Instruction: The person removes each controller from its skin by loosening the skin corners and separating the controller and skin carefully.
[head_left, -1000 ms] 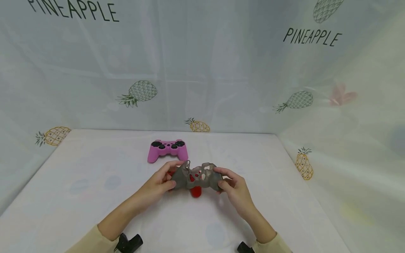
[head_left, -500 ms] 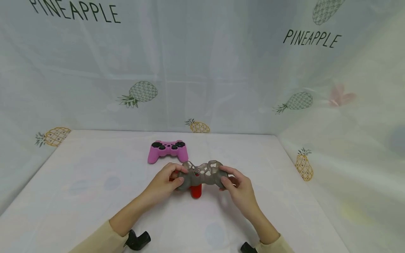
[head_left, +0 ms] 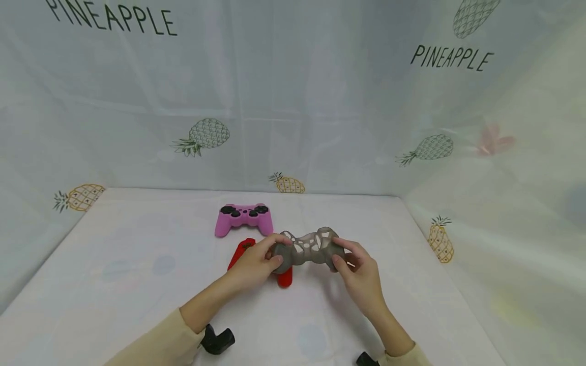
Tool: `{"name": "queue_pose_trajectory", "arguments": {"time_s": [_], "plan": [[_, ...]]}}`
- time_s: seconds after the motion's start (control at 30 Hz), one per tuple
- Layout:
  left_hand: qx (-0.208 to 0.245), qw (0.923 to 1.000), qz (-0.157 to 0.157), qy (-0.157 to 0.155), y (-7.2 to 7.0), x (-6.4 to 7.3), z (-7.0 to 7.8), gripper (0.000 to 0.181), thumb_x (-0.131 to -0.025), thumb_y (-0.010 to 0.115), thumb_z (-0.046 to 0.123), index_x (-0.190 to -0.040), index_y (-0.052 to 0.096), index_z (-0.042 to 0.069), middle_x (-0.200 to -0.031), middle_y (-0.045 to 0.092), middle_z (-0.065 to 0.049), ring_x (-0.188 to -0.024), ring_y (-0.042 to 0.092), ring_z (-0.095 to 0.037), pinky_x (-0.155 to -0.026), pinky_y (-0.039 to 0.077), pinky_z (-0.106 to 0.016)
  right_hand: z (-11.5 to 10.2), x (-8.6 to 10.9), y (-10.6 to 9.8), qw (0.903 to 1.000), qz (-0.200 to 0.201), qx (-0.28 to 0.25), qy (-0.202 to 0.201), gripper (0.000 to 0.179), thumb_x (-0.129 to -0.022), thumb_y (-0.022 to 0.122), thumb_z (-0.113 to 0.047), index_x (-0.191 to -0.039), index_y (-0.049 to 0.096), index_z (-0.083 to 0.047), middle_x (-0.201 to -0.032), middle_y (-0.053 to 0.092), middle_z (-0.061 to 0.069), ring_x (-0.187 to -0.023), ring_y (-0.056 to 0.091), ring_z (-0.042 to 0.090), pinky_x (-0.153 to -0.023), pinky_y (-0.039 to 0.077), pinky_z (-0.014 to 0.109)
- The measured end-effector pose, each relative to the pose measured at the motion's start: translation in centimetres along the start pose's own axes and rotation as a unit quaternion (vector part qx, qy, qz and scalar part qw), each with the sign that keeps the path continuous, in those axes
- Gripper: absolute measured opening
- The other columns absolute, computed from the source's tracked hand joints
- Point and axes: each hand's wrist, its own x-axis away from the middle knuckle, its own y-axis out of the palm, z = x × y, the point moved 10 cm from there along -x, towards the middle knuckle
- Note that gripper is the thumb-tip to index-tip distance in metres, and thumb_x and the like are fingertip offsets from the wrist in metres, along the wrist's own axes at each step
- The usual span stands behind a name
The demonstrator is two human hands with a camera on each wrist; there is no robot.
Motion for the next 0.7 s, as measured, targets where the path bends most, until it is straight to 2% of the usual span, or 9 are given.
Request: {"name": "queue_pose_trajectory", "arguments": {"time_s": [0.03,0.1,0.2,0.27,0.33,0.5,0.7], "plan": [[-0.002,1.0,-0.007,-0.002,0.3,-0.1,0.1,0.036,-0.105,0.062,0.009,-0.135,0.063,0.028,-0.095,0.059,-0.007,-0.093,0.056,-0.021,-0.076,0.048,-0.034,0.0,0.0,-0.3,1.0,0.001,0.003,-0.002,0.039,-0.097,0.072,0.007,-0.134,0.069,-0.004,-0.128,0.066,0.014,-0.091,0.074,0.017,-0.075,0.063,0.031],[0.01,0.9998,-0.018,0.002,0.9,-0.4,0.3,0.037,-0.105,0.063,0.008,-0.138,0.061,0.024,-0.102,0.06,-0.009,-0.096,0.058,-0.022,-0.077,0.052,-0.033,0.1,0.0,-0.9,0.9999,0.006,0.011,-0.002,0.039,-0.097,0.072,0.007,-0.134,0.069,-0.004,-0.128,0.066,0.015,-0.089,0.074,0.015,-0.074,0.063,0.031],[0.038,0.999,-0.023,0.013,1.6,-1.0,0.7,0.041,-0.104,0.065,0.005,-0.141,0.059,0.02,-0.125,0.06,-0.011,-0.103,0.063,-0.023,-0.082,0.059,-0.034,0.4,0.1,-1.9,0.9995,0.019,0.023,0.009,0.038,-0.097,0.072,0.006,-0.134,0.069,-0.004,-0.128,0.067,0.015,-0.085,0.074,0.014,-0.074,0.063,0.03],[0.052,0.9982,-0.023,0.021,2.0,-1.5,1.0,0.043,-0.103,0.066,0.004,-0.142,0.058,0.02,-0.139,0.055,-0.01,-0.107,0.065,-0.023,-0.086,0.061,-0.035,0.8,0.1,-2.6,0.999,0.029,0.028,0.021,0.038,-0.098,0.072,0.006,-0.134,0.069,-0.004,-0.13,0.067,0.016,-0.083,0.074,0.014,-0.074,0.063,0.03],[0.056,0.9979,-0.02,0.028,2.3,-1.9,1.3,0.044,-0.103,0.067,0.005,-0.143,0.058,0.022,-0.146,0.052,-0.009,-0.105,0.067,-0.023,-0.086,0.062,-0.037,1.1,0.3,-3.2,0.9982,0.036,0.032,0.036,0.038,-0.098,0.071,0.006,-0.135,0.069,-0.004,-0.133,0.066,0.016,-0.084,0.074,0.013,-0.074,0.063,0.03],[0.035,0.9985,-0.013,0.041,3.8,-3.0,2.2,0.045,-0.104,0.067,0.01,-0.146,0.055,0.022,-0.151,0.047,-0.009,-0.099,0.064,-0.022,-0.08,0.06,-0.035,1.7,0.5,-4.9,0.9944,0.059,0.064,0.06,0.038,-0.098,0.071,0.005,-0.135,0.069,-0.005,-0.136,0.067,0.015,-0.088,0.074,0.01,-0.076,0.061,0.025],[0.016,0.9984,-0.001,0.055,5.6,-4.3,2.7,0.048,-0.102,0.067,0.007,-0.147,0.054,0.016,-0.149,0.046,-0.01,-0.103,0.062,-0.022,-0.076,0.06,-0.03,2.5,0.5,-6.7,0.9848,0.067,0.137,0.083,0.037,-0.098,0.073,0.0,-0.134,0.07,-0.008,-0.126,0.072,0.015,-0.099,0.07,0.007,-0.081,0.055,0.014]]}}
